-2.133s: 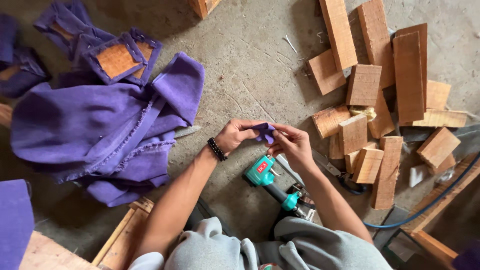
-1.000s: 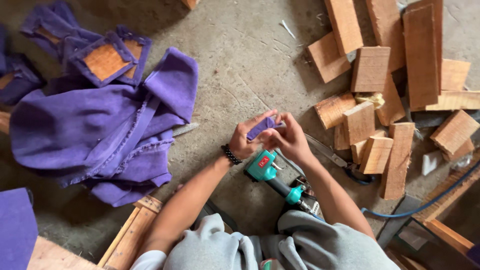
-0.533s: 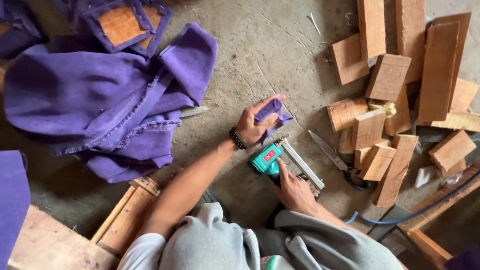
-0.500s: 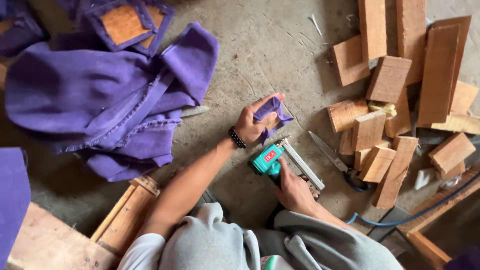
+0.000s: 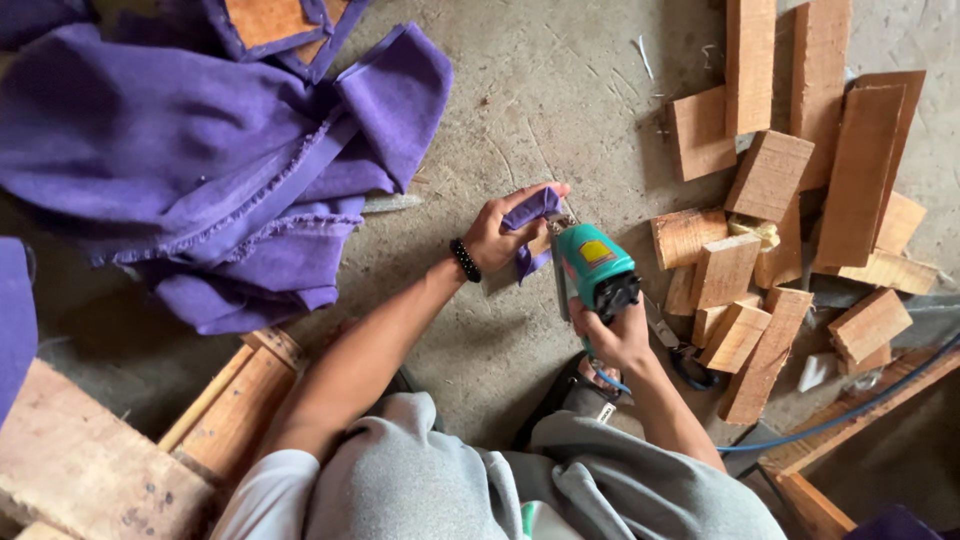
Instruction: The person sits on the floor and uses a pneumatic staple gun to attach purple fabric to small rectangular wooden blocks. They repeatedly fold the fabric edges over the wood and staple them in place, creating a series of fabric-covered blocks.
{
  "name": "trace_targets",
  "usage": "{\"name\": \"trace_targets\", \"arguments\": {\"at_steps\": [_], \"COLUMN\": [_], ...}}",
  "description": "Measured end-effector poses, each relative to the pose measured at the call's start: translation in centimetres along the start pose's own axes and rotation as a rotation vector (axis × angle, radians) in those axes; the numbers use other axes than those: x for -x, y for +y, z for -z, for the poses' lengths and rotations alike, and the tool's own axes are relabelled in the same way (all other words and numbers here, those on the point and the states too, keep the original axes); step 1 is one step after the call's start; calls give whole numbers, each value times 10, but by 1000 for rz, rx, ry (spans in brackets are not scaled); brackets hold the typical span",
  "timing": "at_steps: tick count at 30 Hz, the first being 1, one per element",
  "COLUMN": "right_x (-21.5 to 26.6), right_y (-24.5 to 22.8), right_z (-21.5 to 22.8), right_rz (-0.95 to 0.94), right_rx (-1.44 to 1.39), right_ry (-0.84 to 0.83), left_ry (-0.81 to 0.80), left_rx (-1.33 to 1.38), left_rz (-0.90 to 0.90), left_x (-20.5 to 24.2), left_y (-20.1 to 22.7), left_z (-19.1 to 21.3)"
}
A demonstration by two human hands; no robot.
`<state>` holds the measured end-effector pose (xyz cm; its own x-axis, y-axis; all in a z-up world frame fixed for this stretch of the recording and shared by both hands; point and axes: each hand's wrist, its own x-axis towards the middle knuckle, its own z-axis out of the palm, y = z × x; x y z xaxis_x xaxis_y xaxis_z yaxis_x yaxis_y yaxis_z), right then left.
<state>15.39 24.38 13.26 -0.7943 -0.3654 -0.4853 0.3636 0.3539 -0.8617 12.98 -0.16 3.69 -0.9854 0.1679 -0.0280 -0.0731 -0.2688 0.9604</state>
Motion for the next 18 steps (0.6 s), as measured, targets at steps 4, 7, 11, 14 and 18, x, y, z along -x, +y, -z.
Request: {"name": "trace_targets", "arguments": {"at_steps": [4, 7, 11, 14, 18], "right_x": [-4, 0, -2, -3, -5], "right_y": [15, 21, 16, 6, -9], "right_z": [-1, 3, 1, -2, -7], "right_rz": [-30, 41, 29, 29, 21], "right_rx": [-104, -143, -94, -23, -79], "right_ry": [-12, -58, -41, -38, -50], "left_ry": [27, 17, 7, -15, -10], "left_rx": [25, -2, -31, -52, -49], "left_rz": [59, -11, -16, -3, 45], "left_x": [0, -1, 0, 2, -1], "left_y": [-2, -5, -6, -9, -15], "left_z": [1, -3, 0, 2, 5]}}
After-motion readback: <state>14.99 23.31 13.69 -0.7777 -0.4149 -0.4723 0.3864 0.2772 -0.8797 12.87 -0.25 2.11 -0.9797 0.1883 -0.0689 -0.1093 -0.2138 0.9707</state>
